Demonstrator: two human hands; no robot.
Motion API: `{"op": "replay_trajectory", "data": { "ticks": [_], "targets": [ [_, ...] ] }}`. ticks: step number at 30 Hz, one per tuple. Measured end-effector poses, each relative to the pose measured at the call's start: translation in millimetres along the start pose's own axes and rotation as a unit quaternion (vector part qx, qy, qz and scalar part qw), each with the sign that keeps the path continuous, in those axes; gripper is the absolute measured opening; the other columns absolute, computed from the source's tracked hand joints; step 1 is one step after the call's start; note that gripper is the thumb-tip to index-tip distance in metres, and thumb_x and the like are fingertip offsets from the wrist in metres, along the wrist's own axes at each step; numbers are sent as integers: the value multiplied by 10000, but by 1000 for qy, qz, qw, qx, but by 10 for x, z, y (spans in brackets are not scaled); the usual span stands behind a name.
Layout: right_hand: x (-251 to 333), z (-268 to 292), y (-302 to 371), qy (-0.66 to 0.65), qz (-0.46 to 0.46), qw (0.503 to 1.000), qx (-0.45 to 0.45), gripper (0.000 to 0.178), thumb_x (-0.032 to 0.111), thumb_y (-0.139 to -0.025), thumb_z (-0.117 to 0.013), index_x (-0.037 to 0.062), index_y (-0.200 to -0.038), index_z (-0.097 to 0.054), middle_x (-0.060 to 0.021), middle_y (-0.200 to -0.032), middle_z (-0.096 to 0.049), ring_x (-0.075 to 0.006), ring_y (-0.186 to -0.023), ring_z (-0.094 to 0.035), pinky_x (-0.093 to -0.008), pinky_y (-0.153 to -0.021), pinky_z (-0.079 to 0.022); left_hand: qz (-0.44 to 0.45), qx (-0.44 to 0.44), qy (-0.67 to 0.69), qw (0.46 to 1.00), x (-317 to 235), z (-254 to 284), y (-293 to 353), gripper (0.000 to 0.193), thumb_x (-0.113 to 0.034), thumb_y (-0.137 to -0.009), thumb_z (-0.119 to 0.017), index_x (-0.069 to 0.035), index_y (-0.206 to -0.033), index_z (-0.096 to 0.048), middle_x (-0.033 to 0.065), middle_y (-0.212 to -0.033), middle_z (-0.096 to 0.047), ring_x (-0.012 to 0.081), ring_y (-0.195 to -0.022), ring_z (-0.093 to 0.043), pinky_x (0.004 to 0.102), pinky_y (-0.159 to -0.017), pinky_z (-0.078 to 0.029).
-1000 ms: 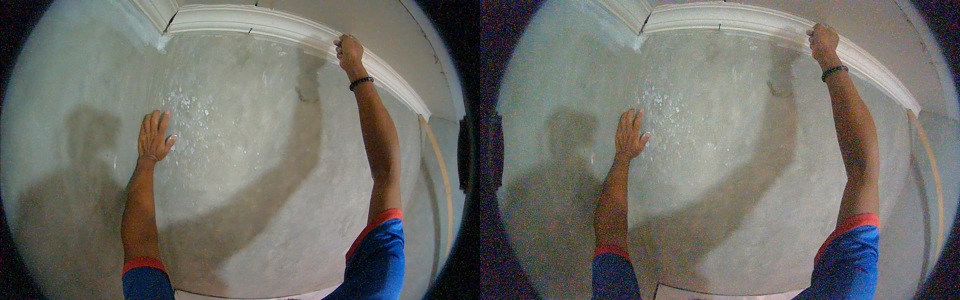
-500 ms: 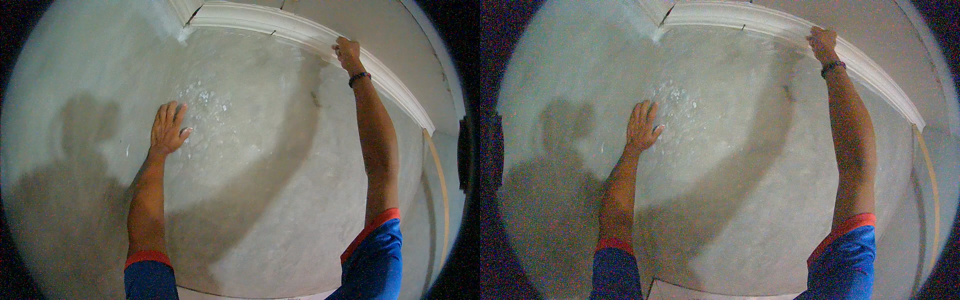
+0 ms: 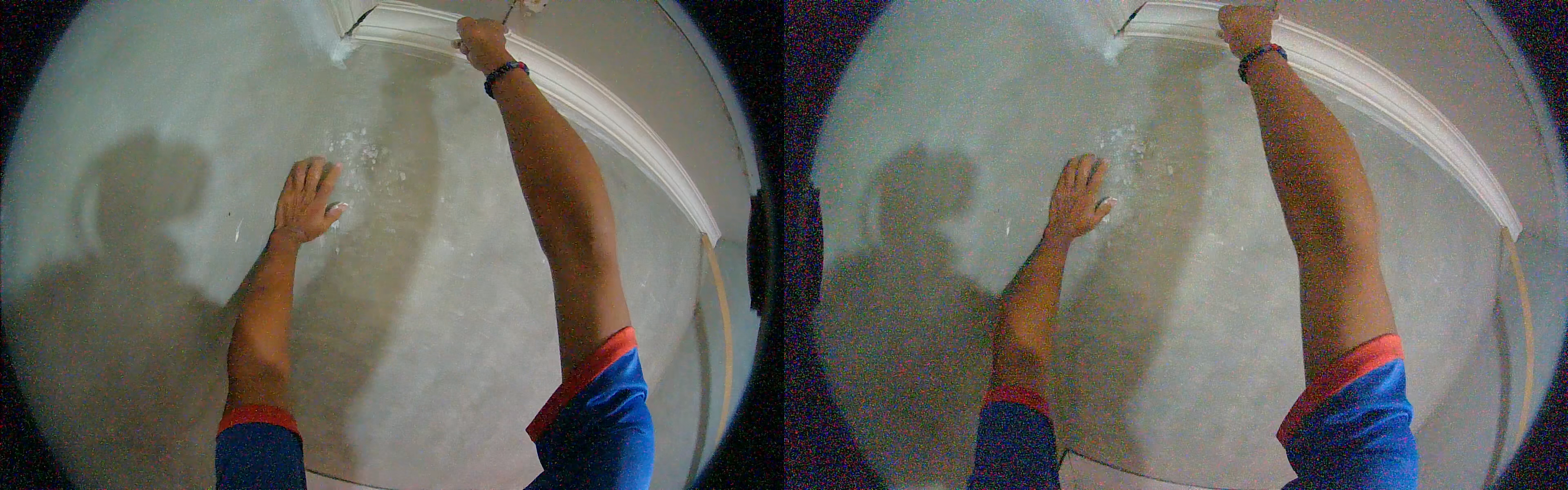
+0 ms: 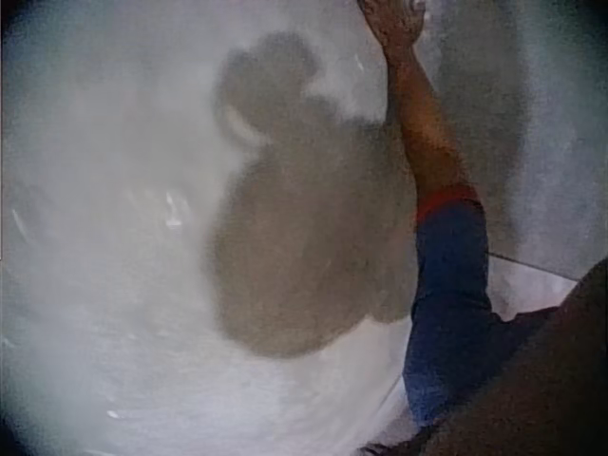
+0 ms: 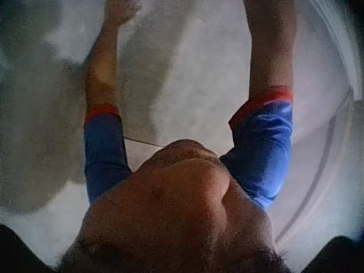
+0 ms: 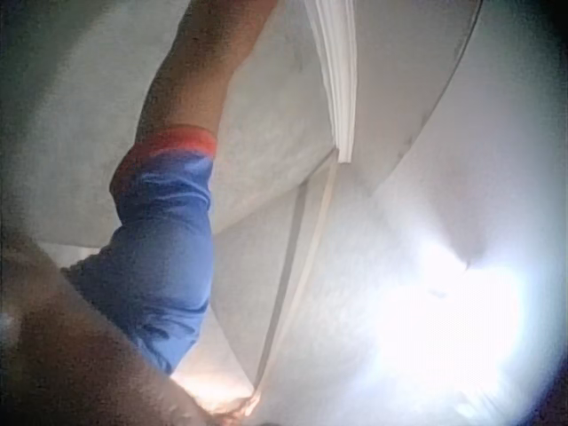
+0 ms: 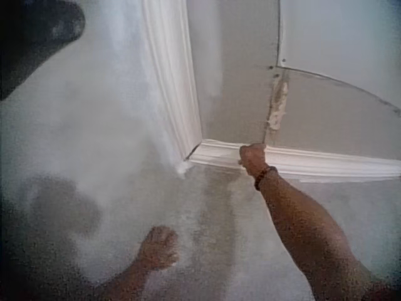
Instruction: The person positions a piece of crown molding against the ceiling corner and applies a white sealant or adhesive along the joint by hand.
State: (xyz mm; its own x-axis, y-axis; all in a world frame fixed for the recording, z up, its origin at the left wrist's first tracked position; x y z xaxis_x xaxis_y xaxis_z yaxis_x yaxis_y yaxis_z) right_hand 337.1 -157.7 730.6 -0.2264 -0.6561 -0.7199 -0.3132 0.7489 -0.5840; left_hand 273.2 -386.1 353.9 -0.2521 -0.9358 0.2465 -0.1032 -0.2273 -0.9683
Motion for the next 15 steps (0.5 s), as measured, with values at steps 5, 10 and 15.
{"op": "replay_trajectory", "data": {
  "ticks": [5,10,15],
  "targets": [
    [355,43,-193,43,-72,996,41,231,240,-758,-768,59,-793,-629,-154,-721,-680,-372,-735,-674,-529,-717,-501,8,16,-22,1000,20,37,64,772,-452,-790,-691,-114,-1418,-395,166,-1391,-374,375,-1273,-357,482,-1090,-309],
    [565,40,-234,65,-86,993,57,186,207,-777,-745,49,-799,-652,-183,-814,-703,-383,-798,-681,-605,-829,-479,8,21,-27,999,7,54,83,748,-475,-817,-656,-126,-1425,-396,165,-1417,-357,378,-1282,-349,482,-1109,-288],
    [542,-150,-346,-247,-260,934,-3,109,141,-789,-692,42,-831,-678,-201,-791,-698,-390,-766,-686,-649,-880,-452,7,28,-17,999,-147,-11,48,738,-478,-835,-637,-124,-1434,-390,164,-1426,-354,376,-1288,-341,481,-1121,-272]
  ]
}}
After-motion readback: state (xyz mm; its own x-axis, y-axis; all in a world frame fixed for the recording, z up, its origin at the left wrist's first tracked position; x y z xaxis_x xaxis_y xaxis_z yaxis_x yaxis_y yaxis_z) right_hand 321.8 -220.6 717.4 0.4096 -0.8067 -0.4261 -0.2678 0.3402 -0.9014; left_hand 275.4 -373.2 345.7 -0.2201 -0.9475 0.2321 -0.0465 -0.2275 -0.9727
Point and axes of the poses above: each hand's wrist, its own y-axis away from the middle knuckle, its own z-axis out of the back of the hand, x = y × z, the point moved 4 cm from there along -y, towards the middle knuckle
